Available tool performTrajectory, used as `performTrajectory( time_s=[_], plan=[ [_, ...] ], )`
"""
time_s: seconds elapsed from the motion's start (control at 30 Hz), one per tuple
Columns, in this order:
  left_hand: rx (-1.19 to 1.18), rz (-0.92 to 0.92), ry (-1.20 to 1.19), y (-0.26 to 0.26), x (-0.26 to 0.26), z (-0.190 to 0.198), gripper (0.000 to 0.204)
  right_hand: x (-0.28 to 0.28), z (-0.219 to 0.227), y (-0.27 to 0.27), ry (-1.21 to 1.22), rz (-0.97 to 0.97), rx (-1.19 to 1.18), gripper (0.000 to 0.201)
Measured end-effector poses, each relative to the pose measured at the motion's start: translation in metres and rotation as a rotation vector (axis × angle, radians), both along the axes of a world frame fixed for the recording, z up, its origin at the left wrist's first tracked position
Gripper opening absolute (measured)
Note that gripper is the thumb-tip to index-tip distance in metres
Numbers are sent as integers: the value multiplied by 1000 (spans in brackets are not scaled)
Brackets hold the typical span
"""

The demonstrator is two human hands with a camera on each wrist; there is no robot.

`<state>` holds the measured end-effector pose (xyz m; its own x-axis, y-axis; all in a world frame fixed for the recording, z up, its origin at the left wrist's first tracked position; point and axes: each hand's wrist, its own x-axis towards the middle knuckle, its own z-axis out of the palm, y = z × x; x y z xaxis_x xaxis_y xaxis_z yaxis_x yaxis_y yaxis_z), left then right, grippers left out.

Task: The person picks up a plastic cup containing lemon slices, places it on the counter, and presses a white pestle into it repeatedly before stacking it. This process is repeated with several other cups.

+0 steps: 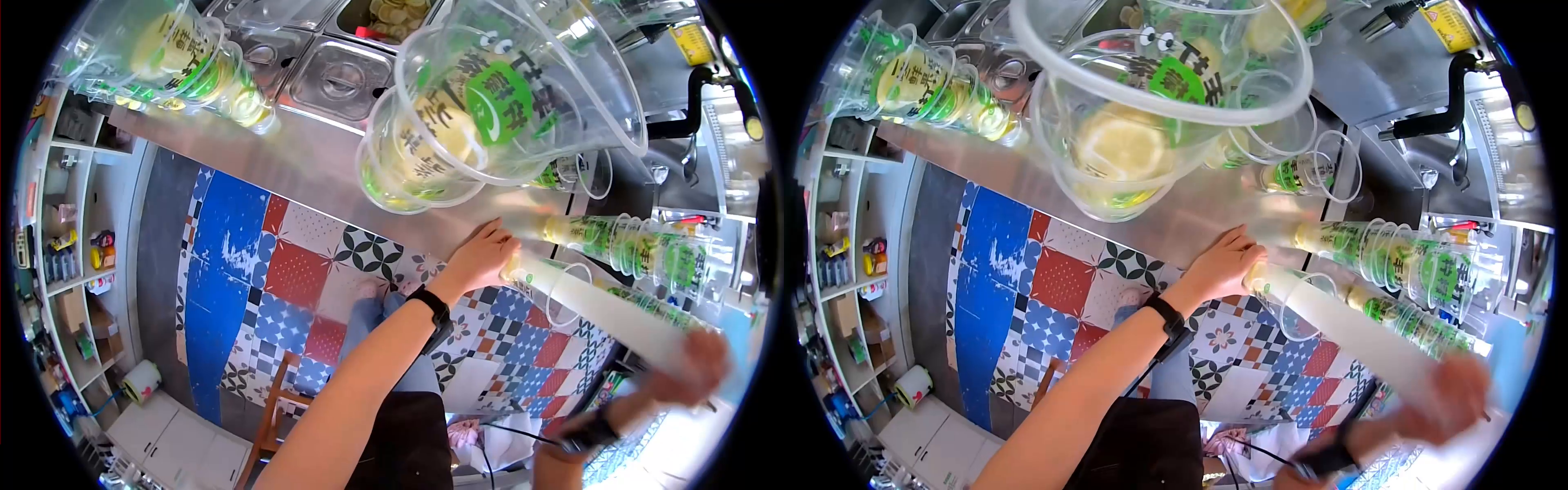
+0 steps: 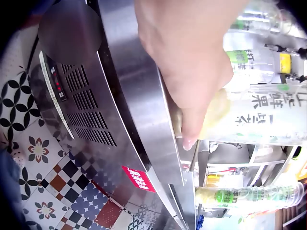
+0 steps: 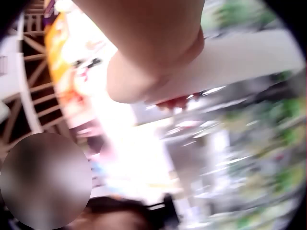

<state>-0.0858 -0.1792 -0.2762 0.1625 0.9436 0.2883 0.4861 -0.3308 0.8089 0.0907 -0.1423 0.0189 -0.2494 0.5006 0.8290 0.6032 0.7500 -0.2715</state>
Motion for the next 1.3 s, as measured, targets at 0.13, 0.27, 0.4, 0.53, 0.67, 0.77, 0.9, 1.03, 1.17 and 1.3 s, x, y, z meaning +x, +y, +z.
performTrajectory(
  time_s=[0.13, 0.27, 0.4, 0.53, 0.67, 0.77, 0.9, 1.03, 1.17, 1.3],
  plan=[
    [-19, 11, -13, 3, -10, 12, 59, -26, -12, 1, 677, 547, -737, 44],
    [-7, 60, -62, 6, -3, 1, 58, -4, 57, -16, 636, 521, -711, 41],
    [-25, 40, -48, 1, 0, 4, 58, -30, -17, -13, 722, 502, -692, 42],
    [-53, -7, -75, 6, -3, 3, 59, -16, 1, -7, 767, 559, -763, 42],
    [-45, 57, 58, 2, -6, 1, 57, 28, 29, -1, 875, 488, -610, 39],
    [-53, -2, -24, 6, -3, 4, 57, 1, -20, -8, 935, 138, -413, 45],
    [-47, 1, 5, -3, 0, 11, 55, 1, -1, 6, 699, 455, -793, 44],
    [-6, 72, 29, 10, -5, -4, 55, 34, 33, -14, 692, 95, -402, 38],
    [-61, -10, -29, 9, -3, 9, 58, -39, -9, -11, 515, 809, -876, 39],
    [-13, 77, 7, 8, -3, 10, 55, 22, 28, 8, 612, 236, -550, 38]
  ],
)
